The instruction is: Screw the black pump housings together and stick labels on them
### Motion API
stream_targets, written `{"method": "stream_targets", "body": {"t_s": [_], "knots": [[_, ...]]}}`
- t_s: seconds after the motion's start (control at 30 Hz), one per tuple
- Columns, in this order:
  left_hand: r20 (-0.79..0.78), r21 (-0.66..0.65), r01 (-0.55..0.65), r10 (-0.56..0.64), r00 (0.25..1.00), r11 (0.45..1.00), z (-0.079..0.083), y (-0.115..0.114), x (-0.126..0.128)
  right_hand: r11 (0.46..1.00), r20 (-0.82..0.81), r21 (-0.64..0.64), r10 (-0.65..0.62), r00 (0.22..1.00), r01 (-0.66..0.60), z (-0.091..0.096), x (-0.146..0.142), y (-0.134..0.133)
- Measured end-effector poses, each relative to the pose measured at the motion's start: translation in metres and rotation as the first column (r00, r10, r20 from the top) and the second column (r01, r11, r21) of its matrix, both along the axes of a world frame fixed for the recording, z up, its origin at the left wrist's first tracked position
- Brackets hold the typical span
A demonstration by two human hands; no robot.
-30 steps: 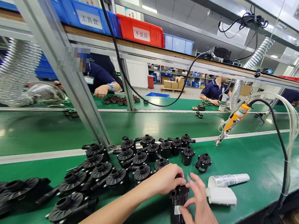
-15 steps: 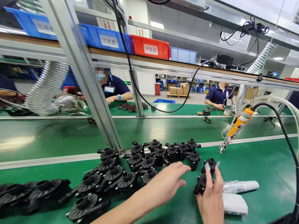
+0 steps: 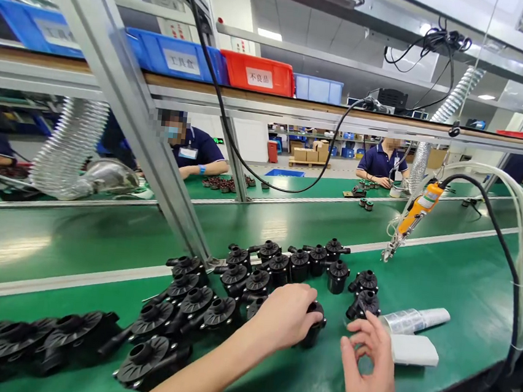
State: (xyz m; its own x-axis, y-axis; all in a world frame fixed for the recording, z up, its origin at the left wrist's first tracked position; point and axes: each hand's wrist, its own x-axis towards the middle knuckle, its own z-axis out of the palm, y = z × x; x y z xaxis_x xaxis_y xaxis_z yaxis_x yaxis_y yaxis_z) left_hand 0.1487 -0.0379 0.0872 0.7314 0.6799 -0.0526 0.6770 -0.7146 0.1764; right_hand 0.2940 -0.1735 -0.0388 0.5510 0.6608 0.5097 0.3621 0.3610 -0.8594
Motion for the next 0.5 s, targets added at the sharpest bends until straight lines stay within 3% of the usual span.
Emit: {"method": "stream_targets", "body": {"t_s": [0.13,0.27,0.5], "knots": [[-0.001,-0.034,0.05,-0.05,0.999,0.998,0.005,-0.015,0.002,0.978,-0.214,-0.102,0.159,0.964,-0.184,0.009,0.002,-0.007],[0.013,-0.121,0.063,-0.062,0.998,0.991,0.004,-0.006,0.001,0.918,-0.369,-0.108,0.318,0.873,-0.38,0.013,0.0,-0.009],[0.031,-0.224,0.061,-0.055,0.998,0.973,-0.017,0.026,0.01,0.88,-0.395,-0.167,0.353,0.848,-0.444,0.005,0.002,-0.003]]}}
